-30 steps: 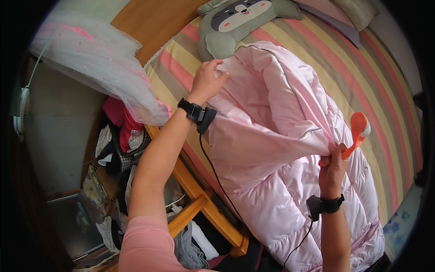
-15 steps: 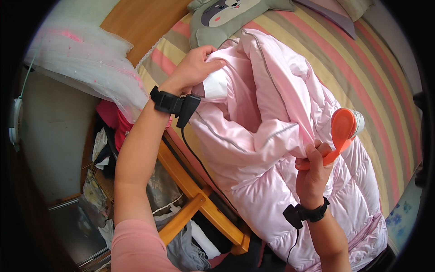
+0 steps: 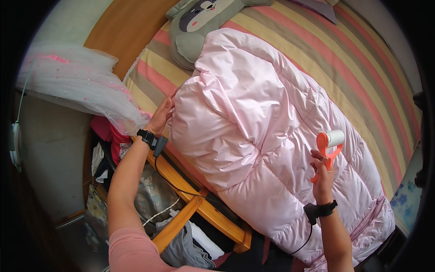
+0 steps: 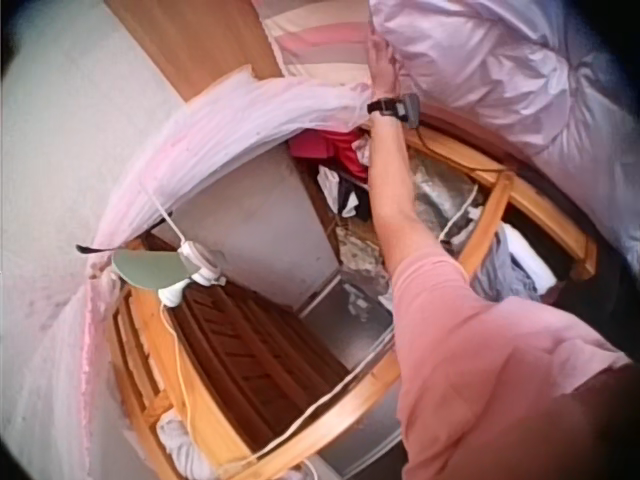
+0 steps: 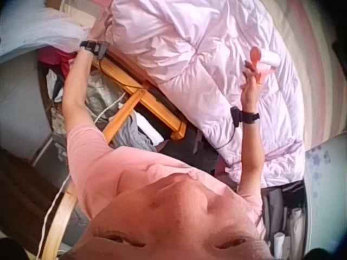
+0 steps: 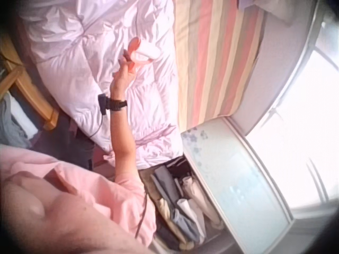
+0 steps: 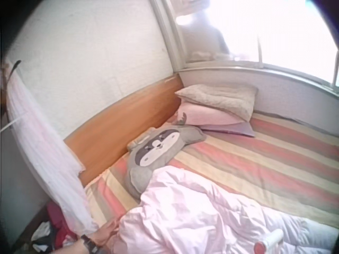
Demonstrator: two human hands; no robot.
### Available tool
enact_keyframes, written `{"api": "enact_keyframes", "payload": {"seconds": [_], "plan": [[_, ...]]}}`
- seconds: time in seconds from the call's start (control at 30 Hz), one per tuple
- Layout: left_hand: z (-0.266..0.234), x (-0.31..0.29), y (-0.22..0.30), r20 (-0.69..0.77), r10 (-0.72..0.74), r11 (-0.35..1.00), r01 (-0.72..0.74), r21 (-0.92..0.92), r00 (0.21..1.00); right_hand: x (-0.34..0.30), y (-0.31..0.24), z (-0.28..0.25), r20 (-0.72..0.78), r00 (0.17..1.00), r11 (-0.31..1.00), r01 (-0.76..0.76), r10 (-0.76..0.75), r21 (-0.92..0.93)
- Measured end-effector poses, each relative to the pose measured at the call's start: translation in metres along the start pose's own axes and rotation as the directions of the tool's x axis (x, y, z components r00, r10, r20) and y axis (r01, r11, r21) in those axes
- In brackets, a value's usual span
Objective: The person uses a lint roller to clean a pink comforter on a bed. They roll the tool across the surface, lift and reposition the comforter to access different areas, and continue rolling until the entire visible surface is treated.
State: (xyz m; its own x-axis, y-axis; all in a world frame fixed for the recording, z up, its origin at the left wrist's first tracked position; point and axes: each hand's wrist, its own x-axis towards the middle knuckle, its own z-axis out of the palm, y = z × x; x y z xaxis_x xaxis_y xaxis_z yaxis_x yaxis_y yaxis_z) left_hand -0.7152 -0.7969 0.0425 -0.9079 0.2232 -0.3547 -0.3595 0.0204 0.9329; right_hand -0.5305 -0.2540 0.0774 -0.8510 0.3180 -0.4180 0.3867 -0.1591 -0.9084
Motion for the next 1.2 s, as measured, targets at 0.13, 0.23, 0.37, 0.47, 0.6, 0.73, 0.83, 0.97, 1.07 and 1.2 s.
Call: {"api": "enact_keyframes", "payload": {"seconds": [0.13,0.23,0.37,0.47,0.6,0.73,0.83,0.97,1.07,1.2], "plan": [[0.031,-0.004,0.007,0.245,-0.202,0.856,0.049,0.515,0.948,0.003,0.040,-0.082,-0.199,0.978,0.992,0.036,-0.059,-0.118],[0.028,0.004,0.001,0.099,0.041,0.873,-0.084,0.480,0.994,0.001,0.048,-0.119,-0.274,0.962,0.983,-0.029,-0.022,-0.179],[-0.049,0.013,-0.002,-0.475,-0.023,0.749,0.330,0.574,0.880,0.017,0.033,-0.145,-0.280,0.956,0.961,0.009,-0.089,-0.275],[-0.084,0.018,-0.043,-0.350,-0.069,0.681,0.301,0.667,0.934,0.050,0.020,-0.148,-0.225,0.967,0.950,0.043,-0.117,-0.309],[-0.072,0.055,-0.052,-0.544,0.156,0.302,0.485,0.821,0.825,0.103,0.011,-0.133,-0.019,0.982,0.929,0.170,-0.186,-0.328],[-0.004,0.132,0.032,-0.203,0.636,0.335,-0.030,0.942,0.745,0.154,-0.005,-0.108,-0.090,0.981,0.932,0.134,-0.173,-0.336],[0.071,0.202,0.072,-0.179,0.557,0.461,-0.123,0.879,0.811,0.170,-0.018,-0.110,-0.228,0.971,0.902,-0.035,-0.071,-0.430],[0.130,0.250,0.063,-0.419,0.107,0.827,0.153,0.541,0.902,0.168,-0.013,-0.136,-0.116,0.992,0.899,-0.096,0.051,-0.427],[0.132,0.265,0.047,-0.371,0.052,0.806,0.180,0.564,0.927,0.173,-0.007,-0.156,0.000,0.997,0.898,-0.068,0.076,-0.436],[0.090,0.285,0.062,-0.477,0.266,0.924,-0.081,0.374,0.838,0.205,-0.020,-0.162,-0.205,0.963,0.939,0.099,-0.174,-0.330]]}}
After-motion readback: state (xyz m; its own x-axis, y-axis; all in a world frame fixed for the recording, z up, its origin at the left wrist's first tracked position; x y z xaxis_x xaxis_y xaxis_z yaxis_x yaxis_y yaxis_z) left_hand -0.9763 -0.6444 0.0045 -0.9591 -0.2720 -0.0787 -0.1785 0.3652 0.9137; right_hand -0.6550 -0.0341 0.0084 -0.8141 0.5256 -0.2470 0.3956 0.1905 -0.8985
